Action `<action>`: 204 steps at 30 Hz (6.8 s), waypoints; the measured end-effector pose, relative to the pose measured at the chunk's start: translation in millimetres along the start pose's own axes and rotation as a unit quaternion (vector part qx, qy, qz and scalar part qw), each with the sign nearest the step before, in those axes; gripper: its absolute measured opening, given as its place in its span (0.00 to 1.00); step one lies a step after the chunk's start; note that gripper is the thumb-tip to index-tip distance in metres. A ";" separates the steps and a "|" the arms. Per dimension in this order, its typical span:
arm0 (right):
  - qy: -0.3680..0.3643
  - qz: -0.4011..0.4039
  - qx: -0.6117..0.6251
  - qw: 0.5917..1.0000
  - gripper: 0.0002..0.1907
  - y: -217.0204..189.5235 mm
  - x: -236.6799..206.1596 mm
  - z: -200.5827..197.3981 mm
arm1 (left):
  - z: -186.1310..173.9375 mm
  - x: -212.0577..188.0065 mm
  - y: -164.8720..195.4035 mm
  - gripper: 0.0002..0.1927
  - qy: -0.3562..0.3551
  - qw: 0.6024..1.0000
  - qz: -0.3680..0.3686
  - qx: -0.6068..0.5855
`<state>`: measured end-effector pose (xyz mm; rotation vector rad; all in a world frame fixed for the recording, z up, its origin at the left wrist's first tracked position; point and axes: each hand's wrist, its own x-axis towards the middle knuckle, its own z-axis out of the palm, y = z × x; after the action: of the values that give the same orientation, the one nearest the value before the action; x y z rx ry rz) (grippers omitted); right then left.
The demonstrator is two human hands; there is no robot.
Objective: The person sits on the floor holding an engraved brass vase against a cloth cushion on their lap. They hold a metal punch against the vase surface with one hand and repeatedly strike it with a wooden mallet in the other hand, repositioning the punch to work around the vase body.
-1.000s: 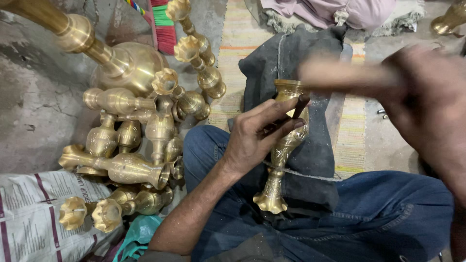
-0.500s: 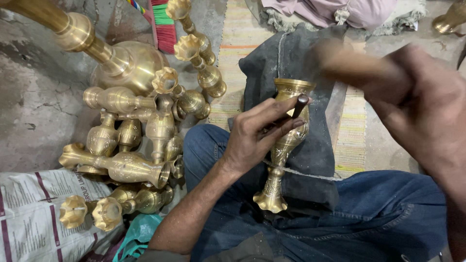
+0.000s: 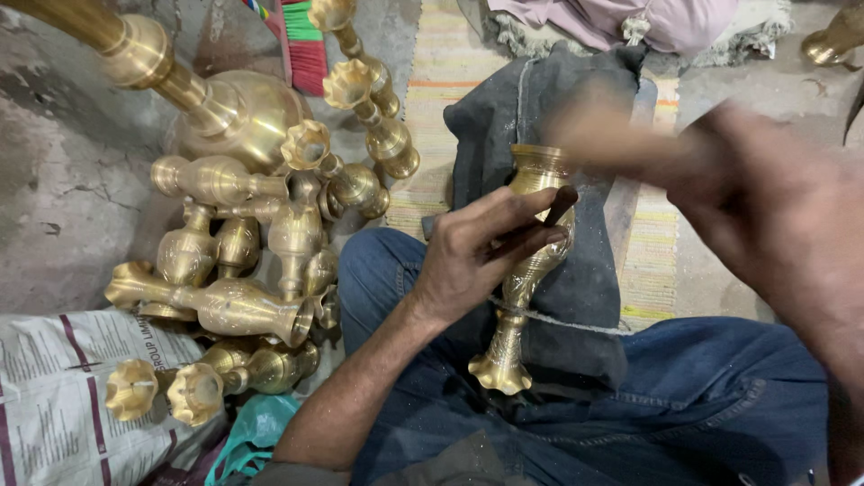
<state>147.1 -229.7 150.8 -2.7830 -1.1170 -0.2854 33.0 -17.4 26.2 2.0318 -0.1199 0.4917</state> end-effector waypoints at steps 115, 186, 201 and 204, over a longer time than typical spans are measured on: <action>0.219 -0.003 0.288 0.932 0.10 35.6 -58.0 89.1 | -13.3 2.7 27.9 0.21 -0.077 0.977 0.132 0.152; 0.249 0.030 0.300 0.920 0.13 37.4 -51.4 99.8 | -16.8 7.4 24.2 0.23 -0.106 0.982 0.104 0.119; 0.184 0.001 0.154 0.971 0.16 37.0 -51.0 91.6 | -21.9 10.9 31.6 0.18 -0.103 0.980 0.127 0.114; 0.181 -0.011 0.189 0.965 0.16 34.4 -52.3 89.3 | -21.6 12.0 30.5 0.15 -0.106 0.980 0.116 0.122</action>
<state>145.2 -272.6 50.5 -2.2706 -0.9898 -0.5024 28.8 -12.5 64.9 2.3226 -0.4499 0.4496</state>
